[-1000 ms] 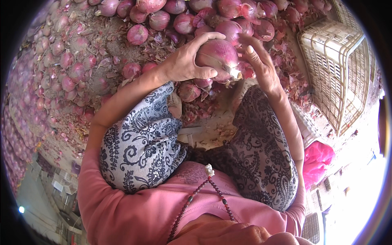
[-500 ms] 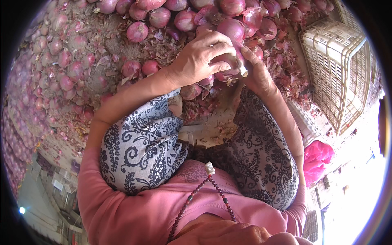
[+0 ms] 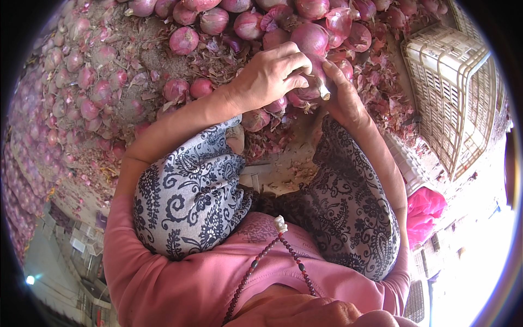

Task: The person sorts red onions by hand while sitting on the floor, picking up individual onions, removing loose skins, and placing them into baskets.

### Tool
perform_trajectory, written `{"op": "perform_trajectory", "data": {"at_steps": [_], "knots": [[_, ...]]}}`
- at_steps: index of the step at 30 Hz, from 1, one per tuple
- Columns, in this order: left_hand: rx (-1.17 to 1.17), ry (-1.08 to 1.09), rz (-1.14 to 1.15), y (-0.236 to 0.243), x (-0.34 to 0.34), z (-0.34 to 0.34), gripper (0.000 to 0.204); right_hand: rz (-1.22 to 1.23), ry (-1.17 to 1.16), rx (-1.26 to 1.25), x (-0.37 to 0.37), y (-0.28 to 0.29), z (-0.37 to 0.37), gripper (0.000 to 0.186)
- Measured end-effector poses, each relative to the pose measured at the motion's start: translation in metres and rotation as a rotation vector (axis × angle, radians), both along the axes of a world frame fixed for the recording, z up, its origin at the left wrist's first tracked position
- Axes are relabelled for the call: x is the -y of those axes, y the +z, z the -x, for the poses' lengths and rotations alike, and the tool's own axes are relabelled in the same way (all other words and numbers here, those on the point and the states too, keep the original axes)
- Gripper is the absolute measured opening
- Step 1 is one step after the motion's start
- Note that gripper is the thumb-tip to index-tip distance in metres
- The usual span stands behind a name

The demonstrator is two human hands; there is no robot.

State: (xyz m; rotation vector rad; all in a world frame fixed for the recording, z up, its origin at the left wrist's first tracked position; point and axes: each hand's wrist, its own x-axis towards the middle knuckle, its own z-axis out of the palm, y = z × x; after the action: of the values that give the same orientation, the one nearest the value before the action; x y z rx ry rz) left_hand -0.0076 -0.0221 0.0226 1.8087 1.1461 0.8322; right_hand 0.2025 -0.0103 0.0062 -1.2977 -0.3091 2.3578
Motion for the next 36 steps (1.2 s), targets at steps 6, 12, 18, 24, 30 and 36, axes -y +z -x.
{"op": "perform_trajectory", "data": {"at_steps": [6,12,18,24,30,36], "knots": [[0.027,-0.051,-0.009,-0.006,0.005,0.006,0.015,0.026,-0.039,-0.026,-0.003,0.006,0.004,0.044],[-0.076,-0.181,0.046,-0.016,0.016,0.021,0.015,0.022,-0.240,-0.071,-0.018,0.007,-0.006,0.048],[-0.303,-0.117,-0.001,-0.024,0.005,0.029,0.061,0.131,-0.240,-0.067,-0.015,0.014,-0.006,0.052],[-0.040,-0.111,0.284,-0.030,0.003,0.016,0.103,-0.226,0.129,0.071,0.002,0.002,-0.008,0.063],[-0.022,-0.147,0.325,-0.025,0.006,0.020,0.099,-0.333,0.291,0.089,-0.004,0.015,0.001,0.065],[0.154,0.040,0.496,-0.034,0.001,0.030,0.041,-0.172,0.100,0.093,-0.008,0.022,0.002,0.060]]}}
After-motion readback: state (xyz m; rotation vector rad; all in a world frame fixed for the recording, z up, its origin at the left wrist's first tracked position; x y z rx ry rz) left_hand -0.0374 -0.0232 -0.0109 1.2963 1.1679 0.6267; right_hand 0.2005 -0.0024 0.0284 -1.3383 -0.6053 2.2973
